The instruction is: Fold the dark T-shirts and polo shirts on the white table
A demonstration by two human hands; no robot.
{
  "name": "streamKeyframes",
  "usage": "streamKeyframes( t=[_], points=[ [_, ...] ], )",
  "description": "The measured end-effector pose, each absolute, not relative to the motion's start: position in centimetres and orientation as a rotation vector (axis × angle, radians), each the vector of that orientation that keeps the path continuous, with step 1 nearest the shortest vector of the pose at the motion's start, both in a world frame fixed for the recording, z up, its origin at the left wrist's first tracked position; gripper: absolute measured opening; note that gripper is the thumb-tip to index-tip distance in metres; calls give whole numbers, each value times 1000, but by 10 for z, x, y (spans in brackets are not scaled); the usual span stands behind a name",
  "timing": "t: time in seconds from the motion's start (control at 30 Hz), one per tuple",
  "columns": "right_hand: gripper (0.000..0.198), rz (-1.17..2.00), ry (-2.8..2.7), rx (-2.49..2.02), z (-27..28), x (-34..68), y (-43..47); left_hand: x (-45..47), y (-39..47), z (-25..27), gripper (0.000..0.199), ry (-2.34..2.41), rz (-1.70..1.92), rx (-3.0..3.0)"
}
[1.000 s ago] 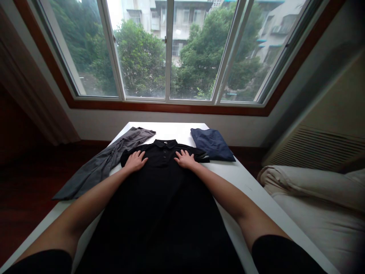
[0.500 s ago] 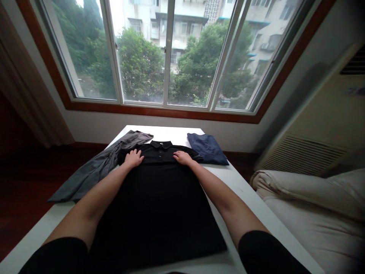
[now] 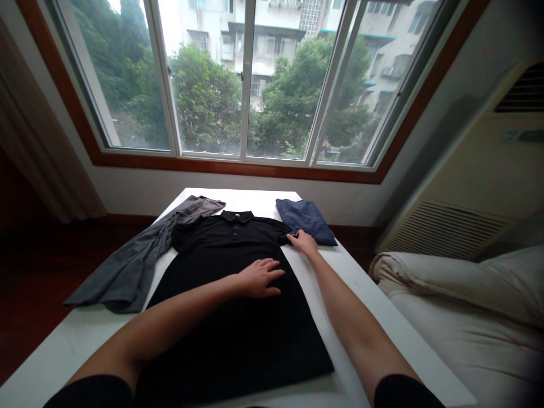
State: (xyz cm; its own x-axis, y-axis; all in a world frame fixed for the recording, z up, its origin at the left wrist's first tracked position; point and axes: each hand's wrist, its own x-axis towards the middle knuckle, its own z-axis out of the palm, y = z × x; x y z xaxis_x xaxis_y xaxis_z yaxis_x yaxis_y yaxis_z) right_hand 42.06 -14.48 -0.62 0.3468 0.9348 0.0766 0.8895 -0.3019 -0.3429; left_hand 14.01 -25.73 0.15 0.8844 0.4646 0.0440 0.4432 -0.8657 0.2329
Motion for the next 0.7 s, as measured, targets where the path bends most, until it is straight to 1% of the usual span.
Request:
streamKeyframes(
  t=[0.1,0.17,0.2,0.37,0.5,0.6,0.7],
  points=[
    [36,317,-1644,-2180,-9,420,-144,162,-297,-1,82,520,43,2819],
    [26,307,-1600,-2070,-6,417,-140,167,-319,-1,81,490,65,2805],
    [25,305,-1555,-2007,-3,415,-138,167,-328,0,79,483,83,2797],
    [37,354,-1342,-1799,9,410,-121,161,-355,8,79,440,111,2768],
    [34,352,-1236,-1853,6,412,-112,160,-358,11,78,441,120,2752],
    [38,342,-1162,-1928,-2,413,-110,159,-356,10,78,428,139,2722],
    [37,335,-1149,-1962,-7,419,-110,158,-355,7,76,418,145,2704]
  ],
)
